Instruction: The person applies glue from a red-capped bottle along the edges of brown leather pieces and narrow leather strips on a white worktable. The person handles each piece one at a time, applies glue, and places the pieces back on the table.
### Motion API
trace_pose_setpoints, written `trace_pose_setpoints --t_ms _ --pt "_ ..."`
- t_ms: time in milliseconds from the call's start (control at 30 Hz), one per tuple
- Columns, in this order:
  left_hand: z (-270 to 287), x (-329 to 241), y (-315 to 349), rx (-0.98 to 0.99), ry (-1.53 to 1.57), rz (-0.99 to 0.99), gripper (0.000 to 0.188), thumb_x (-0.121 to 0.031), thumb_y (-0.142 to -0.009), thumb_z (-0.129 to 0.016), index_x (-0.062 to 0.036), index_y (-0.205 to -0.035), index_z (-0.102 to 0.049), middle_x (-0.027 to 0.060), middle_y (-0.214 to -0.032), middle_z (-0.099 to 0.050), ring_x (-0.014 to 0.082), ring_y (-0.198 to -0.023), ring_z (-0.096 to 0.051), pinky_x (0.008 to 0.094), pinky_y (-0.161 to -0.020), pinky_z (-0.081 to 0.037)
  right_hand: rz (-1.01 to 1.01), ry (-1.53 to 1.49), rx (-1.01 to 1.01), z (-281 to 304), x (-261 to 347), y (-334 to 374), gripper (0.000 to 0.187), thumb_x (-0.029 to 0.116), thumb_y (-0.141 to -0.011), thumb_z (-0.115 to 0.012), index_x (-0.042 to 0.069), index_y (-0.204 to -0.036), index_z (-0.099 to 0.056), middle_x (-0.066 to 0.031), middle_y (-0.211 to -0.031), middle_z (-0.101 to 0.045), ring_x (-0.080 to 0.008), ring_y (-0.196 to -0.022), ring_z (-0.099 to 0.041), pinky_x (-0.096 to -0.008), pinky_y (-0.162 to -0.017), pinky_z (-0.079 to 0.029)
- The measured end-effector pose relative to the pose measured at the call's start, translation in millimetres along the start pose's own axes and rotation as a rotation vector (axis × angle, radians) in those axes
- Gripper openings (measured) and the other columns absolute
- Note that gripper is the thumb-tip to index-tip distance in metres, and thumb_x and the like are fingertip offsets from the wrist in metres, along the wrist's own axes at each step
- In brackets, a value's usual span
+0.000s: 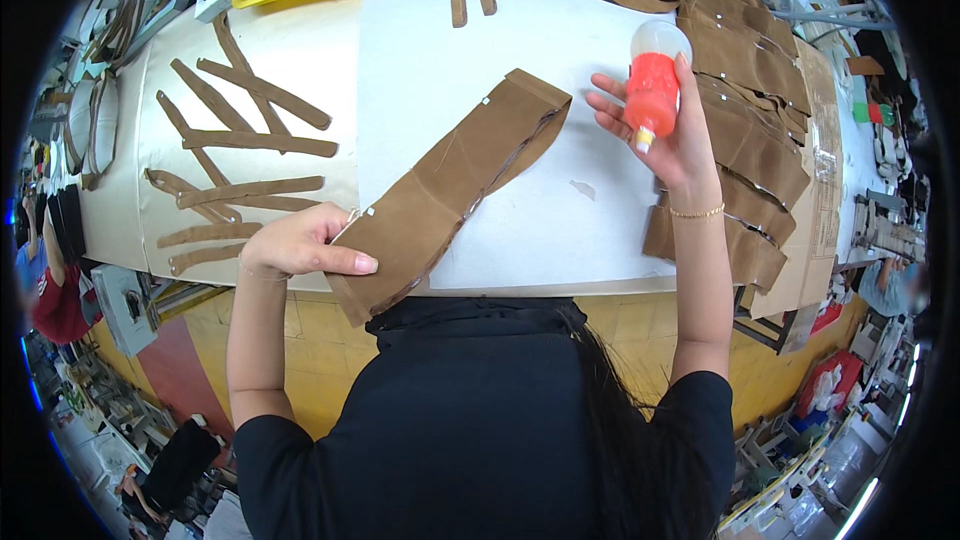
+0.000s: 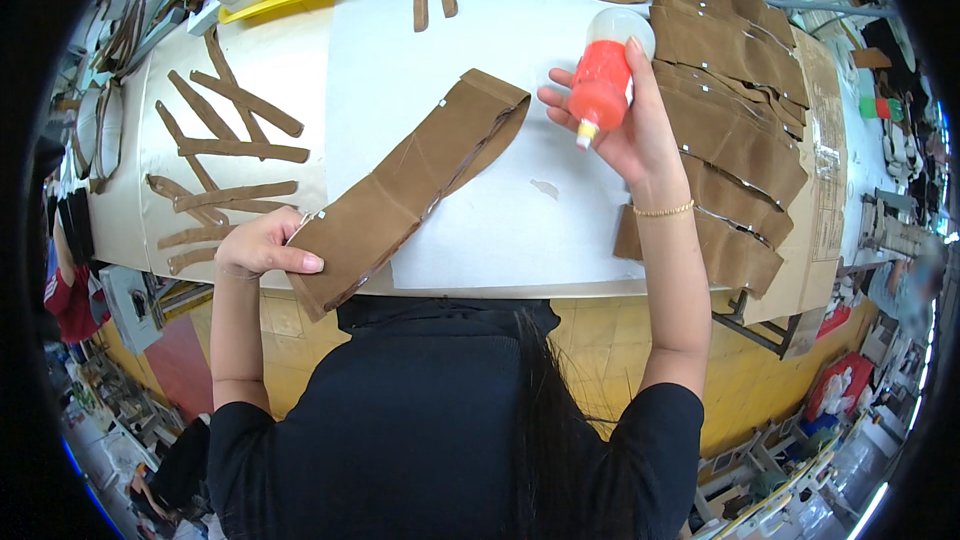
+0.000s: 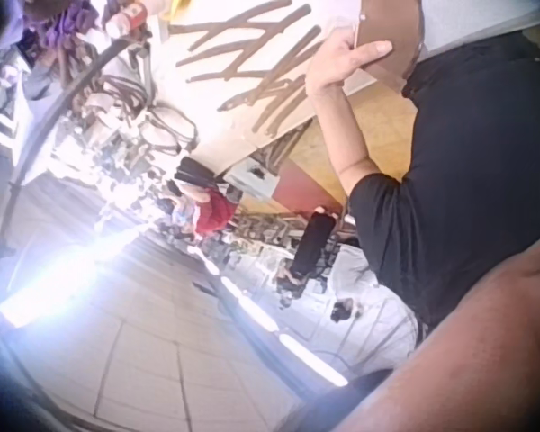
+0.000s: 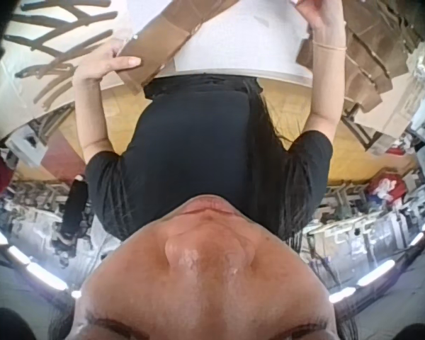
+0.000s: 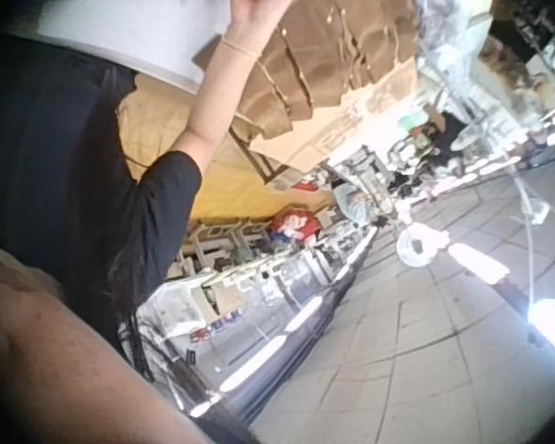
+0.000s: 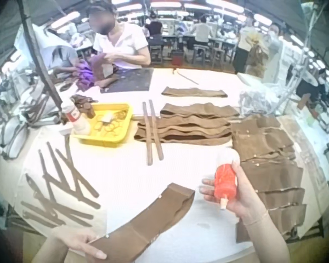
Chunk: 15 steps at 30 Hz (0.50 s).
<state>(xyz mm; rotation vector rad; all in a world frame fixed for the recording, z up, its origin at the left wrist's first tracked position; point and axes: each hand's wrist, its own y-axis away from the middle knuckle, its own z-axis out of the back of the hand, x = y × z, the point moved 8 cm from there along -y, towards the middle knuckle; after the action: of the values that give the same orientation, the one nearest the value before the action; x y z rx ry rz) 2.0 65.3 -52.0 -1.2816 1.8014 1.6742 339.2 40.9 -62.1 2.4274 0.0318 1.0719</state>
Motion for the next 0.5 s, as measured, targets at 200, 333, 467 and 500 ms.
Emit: trace_pose_setpoints --t_ms 200,333,467,500 --pt "8.8 15.3 25.3 -0.312 0.049 0.006 0.020 -0.017 -0.085 -0.067 0.0017 -0.081 -0.062 -0.0059 -0.068 -0.055 0.0029 -0.064 -0.044 0.0213 -0.059 -0.040 -0.203 -0.051 0.065 -25.4 -18.6 -33.0 0.065 0.055 -0.088 -0.050 -0.004 -0.115 -0.040 -0.0344 -0.114 -0.045 -0.0472 -0.105 -0.054 -0.0476 -0.080 -0.056" --pt "19.4 10.2 47.4 -0.701 -0.289 -0.224 0.024 -0.017 -0.080 -0.070 -0.0005 -0.070 -0.055 0.0013 -0.093 -0.053 0.0074 -0.071 -0.044 0.0208 -0.059 -0.039 -0.352 -0.114 0.126 -39.7 -29.2 -37.3 0.059 0.054 -0.087 -0.052 -0.001 -0.106 -0.048 -0.0379 -0.120 -0.041 -0.0497 -0.112 -0.049 -0.0428 -0.074 -0.060" --pt "15.6 24.3 62.8 -0.892 -0.395 -0.274 0.028 -0.016 -0.076 -0.073 -0.0011 -0.067 -0.051 0.0065 -0.109 -0.052 0.0117 -0.080 -0.049 0.0235 -0.063 -0.041 -0.361 -0.083 0.079 -43.4 -32.6 -43.2 0.061 0.052 -0.087 -0.054 -0.004 -0.108 -0.044 -0.0391 -0.121 -0.037 -0.0528 -0.113 -0.046 -0.0380 -0.065 -0.062" --pt "16.0 31.9 64.7 -0.921 -0.352 -0.244 0.029 -0.016 -0.076 -0.074 -0.0011 -0.067 -0.051 0.0069 -0.110 -0.052 0.0111 -0.081 -0.049 0.0236 -0.064 -0.041 -0.345 -0.058 0.044 -41.4 -32.4 -45.3 0.061 0.053 -0.086 -0.054 -0.004 -0.108 -0.045 -0.0392 -0.121 -0.036 -0.0528 -0.113 -0.046 -0.0380 -0.066 -0.062"
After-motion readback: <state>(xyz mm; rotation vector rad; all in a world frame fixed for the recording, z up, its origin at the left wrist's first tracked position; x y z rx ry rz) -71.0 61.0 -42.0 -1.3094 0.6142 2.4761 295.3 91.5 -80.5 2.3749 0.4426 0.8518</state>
